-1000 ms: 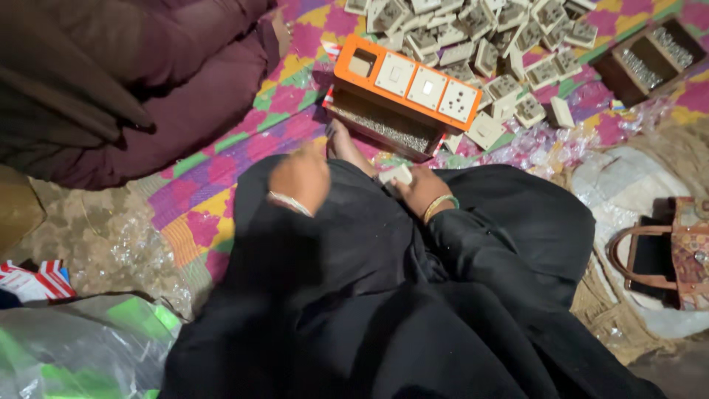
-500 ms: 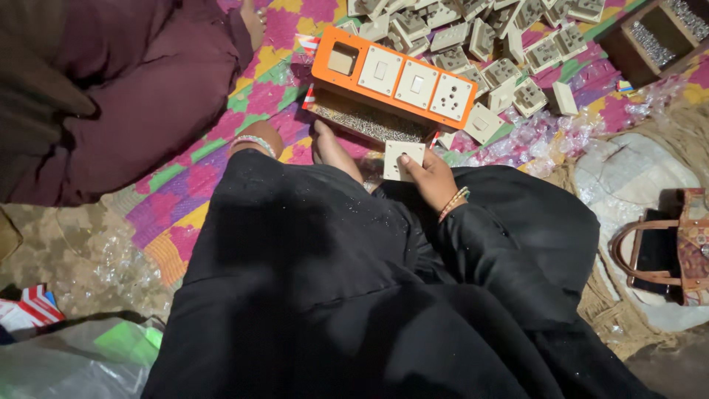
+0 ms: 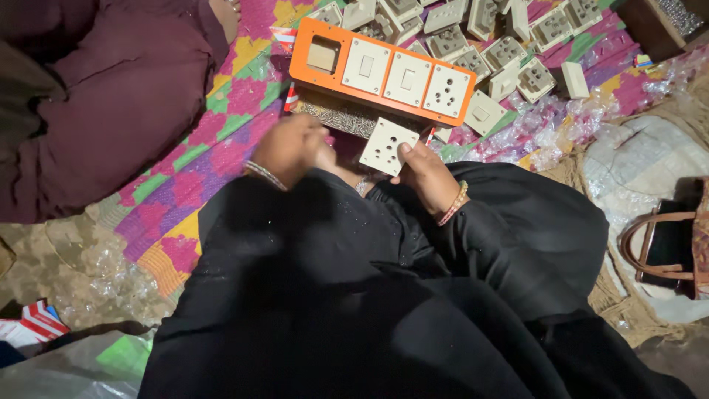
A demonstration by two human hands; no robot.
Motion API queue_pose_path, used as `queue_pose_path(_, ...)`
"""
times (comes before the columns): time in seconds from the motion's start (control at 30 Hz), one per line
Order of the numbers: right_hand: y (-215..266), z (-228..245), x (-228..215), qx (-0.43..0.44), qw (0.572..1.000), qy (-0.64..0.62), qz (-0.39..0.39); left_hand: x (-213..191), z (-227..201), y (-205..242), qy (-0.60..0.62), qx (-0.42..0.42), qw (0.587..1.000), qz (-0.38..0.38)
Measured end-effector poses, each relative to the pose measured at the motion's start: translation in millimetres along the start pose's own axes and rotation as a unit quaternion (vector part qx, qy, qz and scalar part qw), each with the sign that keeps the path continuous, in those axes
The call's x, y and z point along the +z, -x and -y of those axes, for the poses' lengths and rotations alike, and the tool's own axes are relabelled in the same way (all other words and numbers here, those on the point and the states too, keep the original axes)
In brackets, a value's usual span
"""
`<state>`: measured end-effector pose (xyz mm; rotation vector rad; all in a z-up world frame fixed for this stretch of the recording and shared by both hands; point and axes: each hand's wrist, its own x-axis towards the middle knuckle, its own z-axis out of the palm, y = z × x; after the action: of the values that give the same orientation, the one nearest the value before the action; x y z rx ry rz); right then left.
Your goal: The person assembles electrical switch and socket components into orange and green plastic frames. They pick up individual white plastic modules, align them into the frame slots, and press them into place. The person handles multiple frames and components, occasionally adjusting the position of the frames on the floor.
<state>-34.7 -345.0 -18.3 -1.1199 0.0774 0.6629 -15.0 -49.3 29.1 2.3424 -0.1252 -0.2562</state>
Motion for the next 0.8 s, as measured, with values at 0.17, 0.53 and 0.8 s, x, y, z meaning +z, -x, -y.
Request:
queue_pose_path(0.17, 1, 4, 7, -0.002, 0.998, -0.057, 0.004, 49, -22, 2, 0.325, -0.003, 0.943, 0.068)
queue_pose_path(0.53, 6, 6, 11, -0.027, 0.998, -0.044, 0.032, 79, -1, 3, 0.44, -0.037, 0.893, 0.086)
queue_pose_path(0.8, 6, 13, 10, -0.083, 0.996, 0.032, 0.012, 73, -7, 4, 0.467, -0.039, 0.881, 0.064)
